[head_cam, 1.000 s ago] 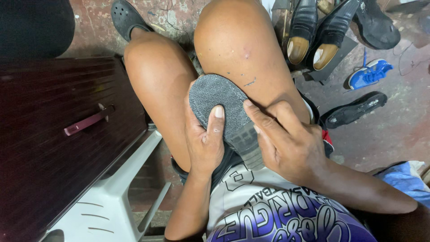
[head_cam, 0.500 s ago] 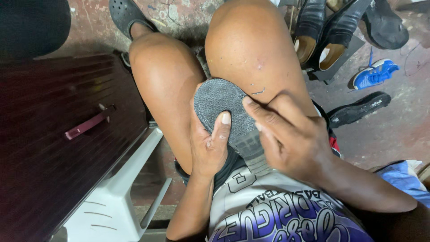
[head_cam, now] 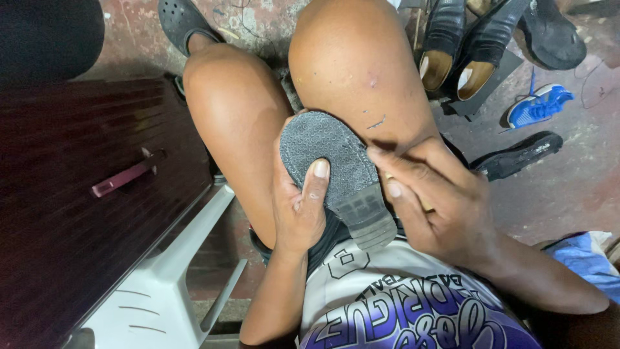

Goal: The person holds a black shoe sole and uses a small pointed tool to scrape and clean the textured surface. The person then picks up a black loafer and inspects the interior.

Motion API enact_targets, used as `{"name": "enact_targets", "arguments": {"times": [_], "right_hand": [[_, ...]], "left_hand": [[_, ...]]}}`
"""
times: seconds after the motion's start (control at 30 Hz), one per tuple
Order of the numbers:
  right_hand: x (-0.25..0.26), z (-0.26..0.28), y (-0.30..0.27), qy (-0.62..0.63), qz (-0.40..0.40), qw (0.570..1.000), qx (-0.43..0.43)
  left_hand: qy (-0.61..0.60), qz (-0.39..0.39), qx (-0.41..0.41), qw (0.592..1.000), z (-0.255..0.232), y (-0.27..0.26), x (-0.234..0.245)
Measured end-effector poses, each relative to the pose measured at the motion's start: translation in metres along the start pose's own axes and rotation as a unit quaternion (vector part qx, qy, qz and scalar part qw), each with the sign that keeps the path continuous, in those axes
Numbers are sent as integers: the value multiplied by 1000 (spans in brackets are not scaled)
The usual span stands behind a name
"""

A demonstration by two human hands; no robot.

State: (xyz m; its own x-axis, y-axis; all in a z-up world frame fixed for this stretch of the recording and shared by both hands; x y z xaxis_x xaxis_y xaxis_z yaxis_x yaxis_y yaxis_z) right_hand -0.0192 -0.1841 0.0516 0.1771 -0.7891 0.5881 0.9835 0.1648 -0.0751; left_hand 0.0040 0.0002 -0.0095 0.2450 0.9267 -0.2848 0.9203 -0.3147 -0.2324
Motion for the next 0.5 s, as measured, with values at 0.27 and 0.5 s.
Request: {"name": "enact_targets", "arguments": {"times": [0.27, 0.5], "right_hand": [[-7, 5, -5, -112, 8, 993, 23], [-9, 15, 6, -127, -11, 991, 29]], "left_hand": [[73, -10, -12, 997, -3, -1, -2], [76, -7, 4, 997, -3, 3, -1]]}}
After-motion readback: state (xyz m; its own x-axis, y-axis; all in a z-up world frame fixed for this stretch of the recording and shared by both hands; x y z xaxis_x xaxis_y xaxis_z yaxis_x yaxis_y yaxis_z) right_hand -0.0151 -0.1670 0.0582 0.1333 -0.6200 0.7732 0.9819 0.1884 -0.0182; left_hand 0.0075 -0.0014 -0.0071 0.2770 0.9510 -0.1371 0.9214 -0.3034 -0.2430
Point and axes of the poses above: each hand's wrist, its own y-axis towards the middle knuckle, its own x-axis out of the back of the hand, z = x × y, the point moved 2 cm from there along y, towards the middle knuckle, and after that the axes turned 9 degrees about z, right-handed, at the moved point
